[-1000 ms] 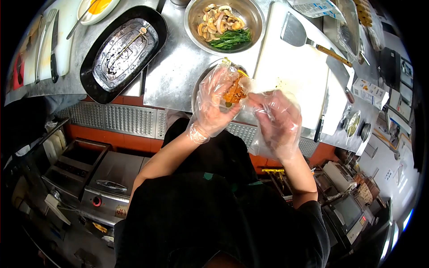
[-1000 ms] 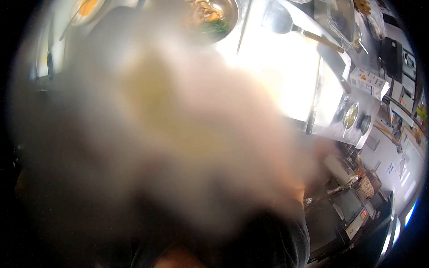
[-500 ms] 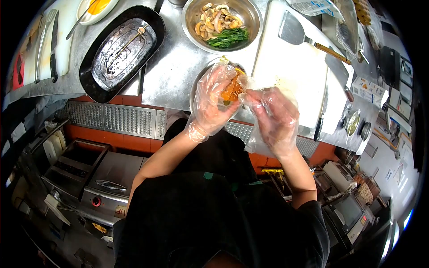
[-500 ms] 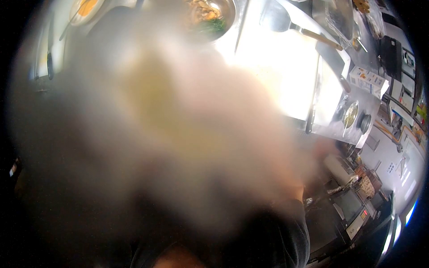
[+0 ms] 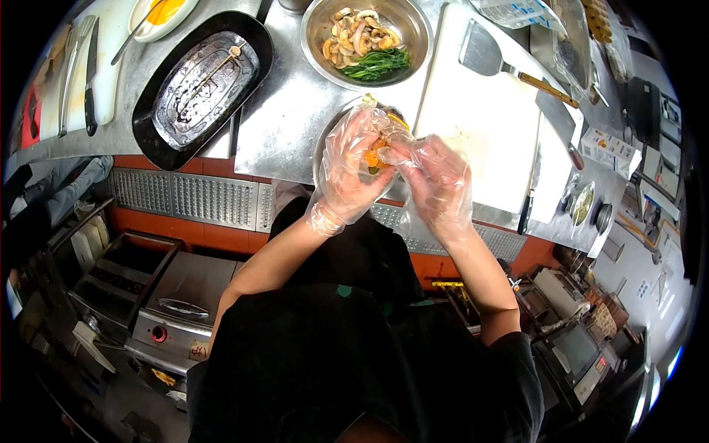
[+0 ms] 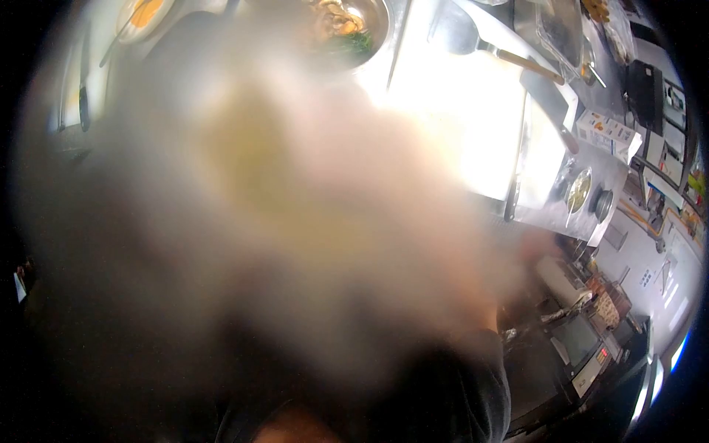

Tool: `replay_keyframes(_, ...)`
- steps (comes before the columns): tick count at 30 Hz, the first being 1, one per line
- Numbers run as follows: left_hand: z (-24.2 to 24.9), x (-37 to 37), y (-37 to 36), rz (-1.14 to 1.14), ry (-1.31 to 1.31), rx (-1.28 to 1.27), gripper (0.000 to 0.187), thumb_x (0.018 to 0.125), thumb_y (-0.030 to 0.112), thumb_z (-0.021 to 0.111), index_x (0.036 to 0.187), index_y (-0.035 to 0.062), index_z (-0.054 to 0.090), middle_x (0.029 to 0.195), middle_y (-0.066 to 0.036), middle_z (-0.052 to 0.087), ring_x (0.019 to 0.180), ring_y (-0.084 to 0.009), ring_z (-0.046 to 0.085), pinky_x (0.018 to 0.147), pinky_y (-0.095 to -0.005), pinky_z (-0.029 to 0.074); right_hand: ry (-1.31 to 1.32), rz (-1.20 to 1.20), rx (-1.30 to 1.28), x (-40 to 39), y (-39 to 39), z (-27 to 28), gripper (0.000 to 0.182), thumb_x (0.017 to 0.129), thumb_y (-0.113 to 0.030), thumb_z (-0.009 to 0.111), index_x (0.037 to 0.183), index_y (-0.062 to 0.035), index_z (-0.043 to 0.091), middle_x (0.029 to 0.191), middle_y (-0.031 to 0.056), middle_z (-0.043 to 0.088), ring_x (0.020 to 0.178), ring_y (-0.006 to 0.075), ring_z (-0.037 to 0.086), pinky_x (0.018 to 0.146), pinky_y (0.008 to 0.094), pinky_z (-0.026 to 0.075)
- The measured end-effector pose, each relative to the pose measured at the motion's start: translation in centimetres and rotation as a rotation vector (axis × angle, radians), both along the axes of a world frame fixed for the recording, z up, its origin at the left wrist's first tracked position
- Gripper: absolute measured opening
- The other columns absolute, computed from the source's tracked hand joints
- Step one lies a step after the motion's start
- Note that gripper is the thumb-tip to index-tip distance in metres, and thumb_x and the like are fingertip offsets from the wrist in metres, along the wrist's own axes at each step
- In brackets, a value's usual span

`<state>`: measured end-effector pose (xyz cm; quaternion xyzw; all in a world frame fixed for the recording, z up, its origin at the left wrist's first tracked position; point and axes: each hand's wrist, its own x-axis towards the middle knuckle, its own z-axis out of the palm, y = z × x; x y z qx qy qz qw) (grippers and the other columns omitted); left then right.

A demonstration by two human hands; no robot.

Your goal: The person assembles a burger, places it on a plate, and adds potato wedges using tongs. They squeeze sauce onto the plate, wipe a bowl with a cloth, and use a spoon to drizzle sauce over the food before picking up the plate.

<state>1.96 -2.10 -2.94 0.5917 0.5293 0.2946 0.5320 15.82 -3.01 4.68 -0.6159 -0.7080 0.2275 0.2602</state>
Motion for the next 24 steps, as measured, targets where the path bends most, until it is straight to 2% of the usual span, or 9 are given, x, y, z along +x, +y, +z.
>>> replay_keyframes(2, -3.6, 0.1, -0.4, 0.046, -0.055, 0.63, 0.061, 0.072, 0.023, 0.076, 0.124, 0.0097, 0.047, 0.136, -0.017, 0.042, 0.125, -0.0356, 0.041, 0.1, -0.0452, 0.035, -0.006, 0.144, 0.13, 0.5, 0.0, -0.8, 0.025, 0.078, -0.004, 0.067, 0.103, -0.0031, 0.064, 0.076, 0.0066, 0.063, 0.066, 0.0199, 0.057, 0.057, 0.0286, 0.047)
replay_keyframes(3, -3.6, 0.0, -0.2, 0.055, -0.048, 0.636, 0.061, 0.072, 0.023, 0.076, 0.124, 0.0097, 0.047, 0.136, -0.017, 0.042, 0.125, -0.0356, 0.041, 0.1, -0.0452, 0.035, 0.047, -0.124, -0.095, 0.0, -0.4, 0.8, 0.029, 0.079, -0.008, 0.069, 0.108, -0.004, 0.062, 0.08, 0.0046, 0.064, 0.067, 0.016, 0.057, 0.058, 0.0262, 0.048)
replay_keyframes(5, -3.3, -0.3, -0.5, 0.063, -0.031, 0.627, 0.061, 0.072, 0.023, 0.076, 0.124, 0.0087, 0.048, 0.135, -0.017, 0.043, 0.123, -0.0358, 0.042, 0.099, -0.0452, 0.036, 0.958, -0.406, -0.206, 1.7, 0.7, 2.8, 0.028, 0.077, -0.009, 0.071, 0.103, -0.003, 0.064, 0.085, 0.0061, 0.067, 0.069, 0.0149, 0.058, 0.058, 0.0263, 0.049)
replay_keyframes(7, -2.8, -0.1, -0.5, 0.071, -0.013, 0.632, 0.061, 0.071, 0.023, 0.076, 0.124, 0.0077, 0.049, 0.134, -0.017, 0.044, 0.121, -0.0361, 0.043, 0.098, -0.0452, 0.037, 0.024, -0.074, 0.217, 0.6, 4.2, 6.0, 0.022, 0.076, -0.008, 0.071, 0.097, -0.0019, 0.066, 0.09, 0.0076, 0.068, 0.072, 0.0168, 0.06, 0.063, 0.0259, 0.049)
replay_keyframes(8, -2.6, 0.0, -0.4, 0.076, -0.005, 0.637, 0.061, 0.071, 0.023, 0.076, 0.124, 0.0072, 0.049, 0.133, -0.018, 0.045, 0.12, -0.0362, 0.044, 0.098, -0.0452, 0.038, -0.077, 0.106, 0.359, 0.2, 6.3, 6.2, 0.02, 0.075, -0.005, 0.071, 0.094, -0.0044, 0.068, 0.09, 0.0071, 0.068, 0.076, 0.0177, 0.061, 0.068, 0.027, 0.05)
replay_keyframes(11, -2.5, 0.2, -0.6, 0.117, -0.024, 0.635, 0.059, 0.072, 0.022, 0.074, 0.124, 0.0054, 0.051, 0.131, -0.018, 0.046, 0.117, -0.0371, 0.046, 0.097, -0.0448, 0.039, -0.232, 0.452, 0.342, -4.5, 12.5, 3.8, 0.018, 0.08, -0.011, 0.065, 0.098, -0.0072, 0.066, 0.089, 0.0082, 0.065, 0.085, 0.0229, 0.062, 0.076, 0.0326, 0.05)
replay_keyframes(12, -2.4, 0.2, -0.6, 0.101, -0.02, 0.617, 0.058, 0.072, 0.022, 0.074, 0.123, 0.0046, 0.052, 0.13, -0.019, 0.046, 0.117, -0.0373, 0.046, 0.097, -0.0449, 0.039, -0.006, 0.544, 0.391, -5.2, 14.5, 0.7, 0.019, 0.087, -0.018, 0.054, 0.101, -0.0105, 0.065, 0.096, 0.0088, 0.064, 0.089, 0.0241, 0.061, 0.079, 0.0352, 0.05)
replay_keyframes(14, -2.4, -0.2, -0.3, 0.05, -0.069, 0.606, 0.056, 0.075, 0.021, 0.071, 0.123, 0.0026, 0.05, 0.128, -0.02, 0.046, 0.117, -0.0382, 0.044, 0.097, -0.0459, 0.038, -0.297, 0.511, 0.306, -9.5, 16.9, -0.8, 0.035, 0.094, -0.03, 0.033, 0.105, -0.015, 0.062, 0.108, 0.0073, 0.06, 0.097, 0.0259, 0.059, 0.088, 0.0379, 0.048)
replay_keyframes(24, -2.1, -0.4, -0.3, -0.032, -0.017, 0.539, 0.066, 0.074, 0.022, 0.071, 0.131, 0.0083, 0.041, 0.132, -0.018, 0.04, 0.122, -0.0384, 0.039, 0.099, -0.046, 0.036, -0.602, 0.715, 0.114, -15.0, 20.9, -4.8, 0.019, 0.079, -0.005, 0.05, 0.095, -0.0028, 0.061, 0.097, 0.0172, 0.063, 0.092, 0.0316, 0.063, 0.081, 0.0405, 0.05)
